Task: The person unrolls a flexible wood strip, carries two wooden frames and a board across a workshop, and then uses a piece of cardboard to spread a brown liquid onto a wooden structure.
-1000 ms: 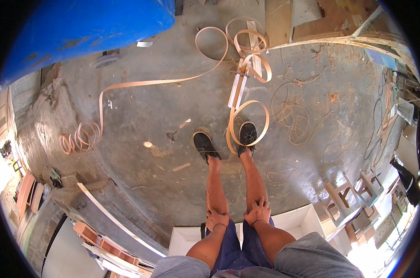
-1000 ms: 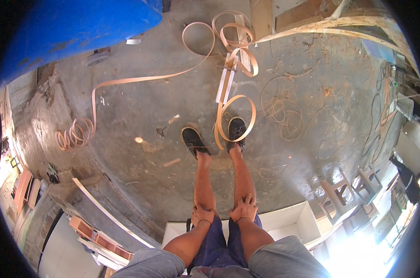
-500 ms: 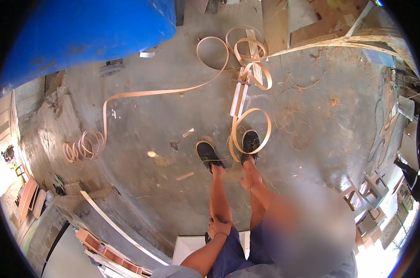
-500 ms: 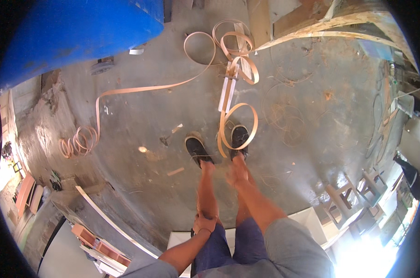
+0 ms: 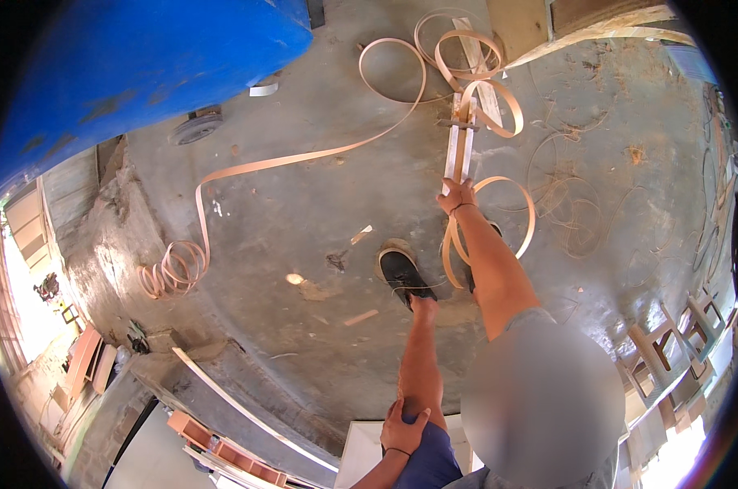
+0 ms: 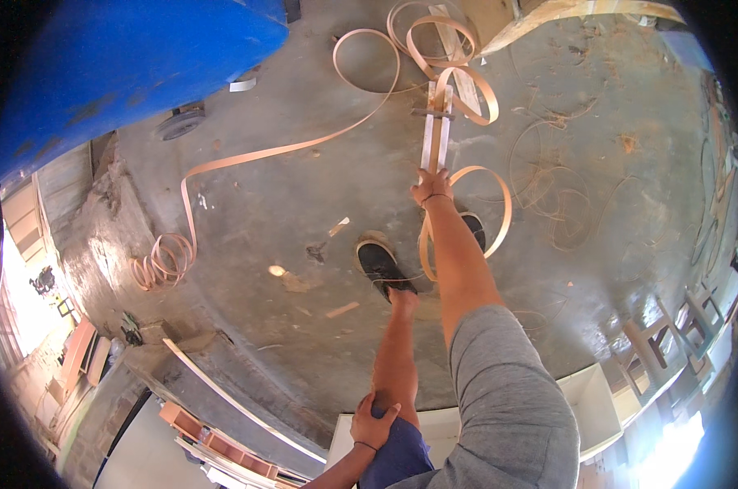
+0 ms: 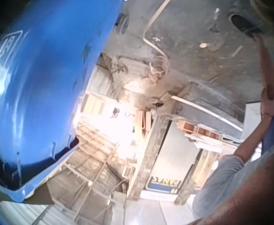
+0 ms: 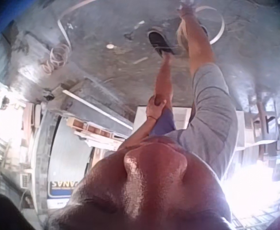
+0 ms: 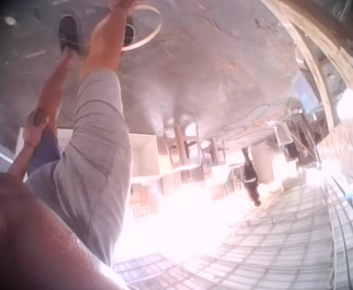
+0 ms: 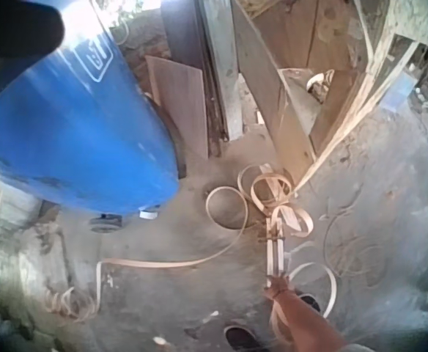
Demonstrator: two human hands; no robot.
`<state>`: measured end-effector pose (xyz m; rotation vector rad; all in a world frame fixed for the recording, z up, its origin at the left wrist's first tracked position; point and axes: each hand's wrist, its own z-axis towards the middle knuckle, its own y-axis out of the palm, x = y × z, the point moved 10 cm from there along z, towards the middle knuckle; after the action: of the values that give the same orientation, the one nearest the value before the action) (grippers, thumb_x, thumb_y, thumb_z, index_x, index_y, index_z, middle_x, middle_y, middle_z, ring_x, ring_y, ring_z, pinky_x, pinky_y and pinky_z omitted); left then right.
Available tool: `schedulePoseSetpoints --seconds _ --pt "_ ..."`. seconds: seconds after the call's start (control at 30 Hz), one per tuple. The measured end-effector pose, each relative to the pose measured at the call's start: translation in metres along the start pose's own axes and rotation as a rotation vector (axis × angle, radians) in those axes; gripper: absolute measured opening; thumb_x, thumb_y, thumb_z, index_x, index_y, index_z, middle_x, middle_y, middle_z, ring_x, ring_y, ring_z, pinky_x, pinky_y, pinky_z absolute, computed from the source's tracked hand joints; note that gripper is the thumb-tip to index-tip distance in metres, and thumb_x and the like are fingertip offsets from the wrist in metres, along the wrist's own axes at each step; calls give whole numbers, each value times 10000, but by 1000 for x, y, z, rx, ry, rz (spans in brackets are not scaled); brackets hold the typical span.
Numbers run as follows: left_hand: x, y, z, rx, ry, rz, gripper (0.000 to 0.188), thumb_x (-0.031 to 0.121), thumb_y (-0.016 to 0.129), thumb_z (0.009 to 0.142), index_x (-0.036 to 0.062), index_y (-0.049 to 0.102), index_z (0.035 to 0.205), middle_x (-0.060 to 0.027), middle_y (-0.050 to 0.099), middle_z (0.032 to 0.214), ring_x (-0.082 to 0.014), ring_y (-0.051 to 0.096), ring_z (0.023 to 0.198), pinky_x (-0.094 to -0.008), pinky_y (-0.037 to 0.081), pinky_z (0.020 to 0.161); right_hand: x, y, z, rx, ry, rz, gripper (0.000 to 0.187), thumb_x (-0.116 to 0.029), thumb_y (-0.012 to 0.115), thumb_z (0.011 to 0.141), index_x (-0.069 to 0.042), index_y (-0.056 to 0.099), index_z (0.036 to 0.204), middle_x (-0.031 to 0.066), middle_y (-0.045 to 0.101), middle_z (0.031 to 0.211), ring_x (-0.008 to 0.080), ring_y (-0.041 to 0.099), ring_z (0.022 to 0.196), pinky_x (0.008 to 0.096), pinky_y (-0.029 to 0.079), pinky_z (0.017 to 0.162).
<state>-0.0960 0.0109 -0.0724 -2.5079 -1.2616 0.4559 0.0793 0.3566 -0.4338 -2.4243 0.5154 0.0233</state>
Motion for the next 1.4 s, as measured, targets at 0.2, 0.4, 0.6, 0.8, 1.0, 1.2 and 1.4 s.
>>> schedulePoseSetpoints --seconds 0.2,0.4,0.6,0.8,1.0,1.2,1.4 --pt "-2 -5 7 42 60 -5 698 513 630 660 79 498 1189 -117 494 1219 -295 504 1082 -385 421 888 -25 -23 -42 115 -199 -5 489 -346 639 709 -212 461 1145 237 428 1093 407 456 1046 446 432 842" --pt "3 -18 12 66 99 -36 695 497 632 665 72 489 1195 -139 505 1202 -304 503 1080 -390 416 896 -61 -30 -158 -257 -546 674 503 -271 642 743 -61 430 1149 143 537 1019 284 531 983 363 445 814" --pt "-2 -52 -8 399 252 -150 861 469 664 644 20 328 1297 -240 381 1285 -363 366 1200 -406 338 972 -109 -139 -409 -796 -700 512 333 -154 539 794 -85 430 1101 73 531 848 153 542 774 297 450 682" --pt "107 -125 -67 510 999 -403 663 401 640 692 18 427 1190 -275 443 1179 -467 413 1081 -470 339 946 -113 -228 -558 -902 -859 361 350 -222 537 840 -94 395 1133 32 493 775 119 464 708 274 380 596" --pt "165 -169 -151 -1139 666 -1900 499 554 436 791 108 572 971 -135 585 1033 -353 552 944 -495 444 814 -115 -291 -648 -640 -1040 172 400 -190 580 787 -83 388 1121 59 504 733 152 496 670 298 403 611" --pt "134 -329 -255 -228 1083 -1611 491 482 591 777 75 459 1019 -68 535 810 -200 565 596 -358 511 551 -160 -357 -722 -364 -1176 162 347 -212 595 761 -55 444 1032 86 530 733 187 523 671 318 436 628" --pt "111 -408 -375 248 1602 -1154 579 205 735 676 2 388 1093 -74 516 971 -136 518 858 -272 444 750 -193 -412 -740 -272 -1126 523 294 -311 561 841 -18 531 854 44 527 670 145 519 627 266 427 594"
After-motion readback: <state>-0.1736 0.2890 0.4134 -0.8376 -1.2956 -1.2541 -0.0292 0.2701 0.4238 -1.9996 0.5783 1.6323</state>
